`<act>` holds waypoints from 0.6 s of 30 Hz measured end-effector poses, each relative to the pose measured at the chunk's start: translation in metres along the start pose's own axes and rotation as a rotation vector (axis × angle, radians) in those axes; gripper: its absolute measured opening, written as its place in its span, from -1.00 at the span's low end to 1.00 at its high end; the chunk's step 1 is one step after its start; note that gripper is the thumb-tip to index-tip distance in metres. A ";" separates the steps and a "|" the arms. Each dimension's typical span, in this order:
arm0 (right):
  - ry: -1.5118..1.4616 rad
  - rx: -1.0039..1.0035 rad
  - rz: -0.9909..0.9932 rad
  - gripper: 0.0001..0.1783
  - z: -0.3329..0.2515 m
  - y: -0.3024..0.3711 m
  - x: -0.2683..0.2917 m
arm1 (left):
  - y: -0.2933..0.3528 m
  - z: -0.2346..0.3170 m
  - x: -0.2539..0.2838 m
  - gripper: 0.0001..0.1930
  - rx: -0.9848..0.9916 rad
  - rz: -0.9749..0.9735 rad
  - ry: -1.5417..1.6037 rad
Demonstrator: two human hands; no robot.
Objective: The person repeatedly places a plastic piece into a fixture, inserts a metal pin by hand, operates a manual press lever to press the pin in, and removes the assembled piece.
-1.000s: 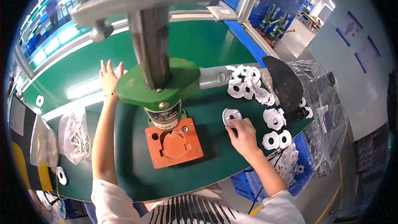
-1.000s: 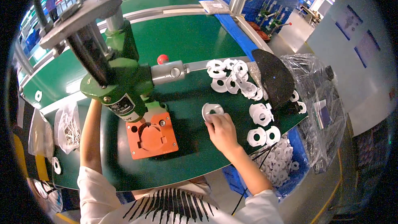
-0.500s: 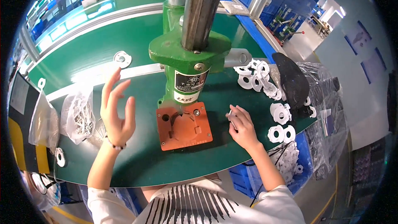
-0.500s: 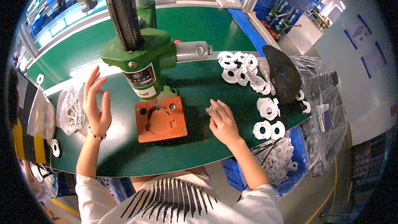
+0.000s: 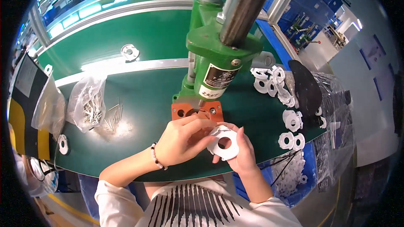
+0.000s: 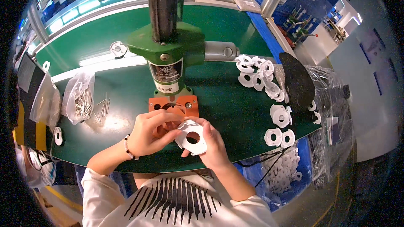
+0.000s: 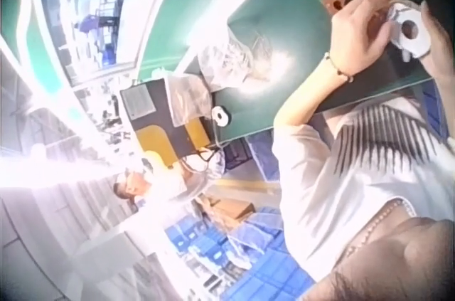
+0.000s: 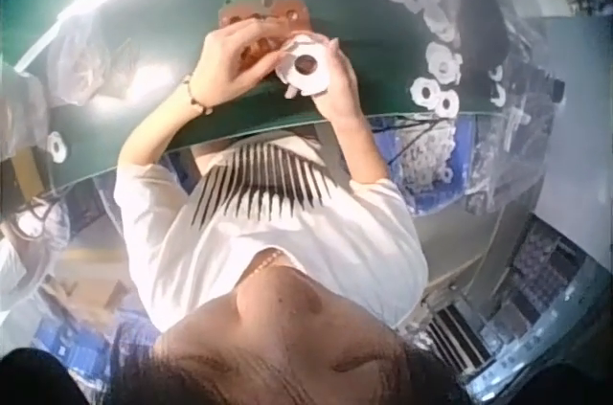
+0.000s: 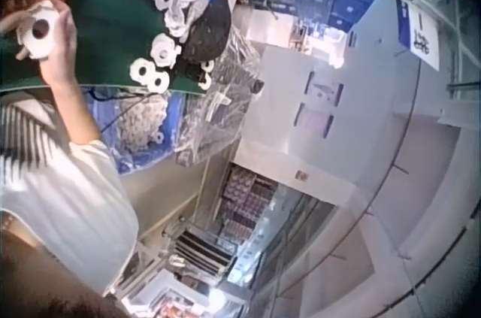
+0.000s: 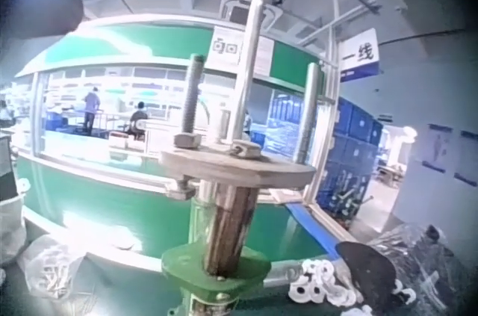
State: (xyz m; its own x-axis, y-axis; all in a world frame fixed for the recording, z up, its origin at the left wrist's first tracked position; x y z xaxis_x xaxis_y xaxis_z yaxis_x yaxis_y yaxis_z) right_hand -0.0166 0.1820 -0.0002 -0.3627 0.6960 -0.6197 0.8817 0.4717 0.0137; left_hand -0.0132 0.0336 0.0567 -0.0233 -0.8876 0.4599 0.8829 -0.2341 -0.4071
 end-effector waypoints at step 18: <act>1.329 1.110 -0.270 -0.77 -0.044 0.001 -0.033 | 0.023 -0.022 0.013 -0.61 0.148 0.008 0.070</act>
State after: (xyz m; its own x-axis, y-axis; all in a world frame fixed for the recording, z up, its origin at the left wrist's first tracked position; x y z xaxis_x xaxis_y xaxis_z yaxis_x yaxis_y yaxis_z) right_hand -0.0173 0.1827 0.0547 0.0004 0.8659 0.5002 0.3250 0.4730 -0.8190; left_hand -0.0033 0.0080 0.0361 -0.0442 -0.9160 0.3988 0.9426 -0.1705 -0.2872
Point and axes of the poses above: each hand's wrist, its own y-axis away from the middle knuckle, its own x-axis out of the back of the hand, z = x × y, the point moved 5 cm from there along -y, towards the middle knuckle, and after that the axes turned 6 degrees about x, right-handed, at the moved point
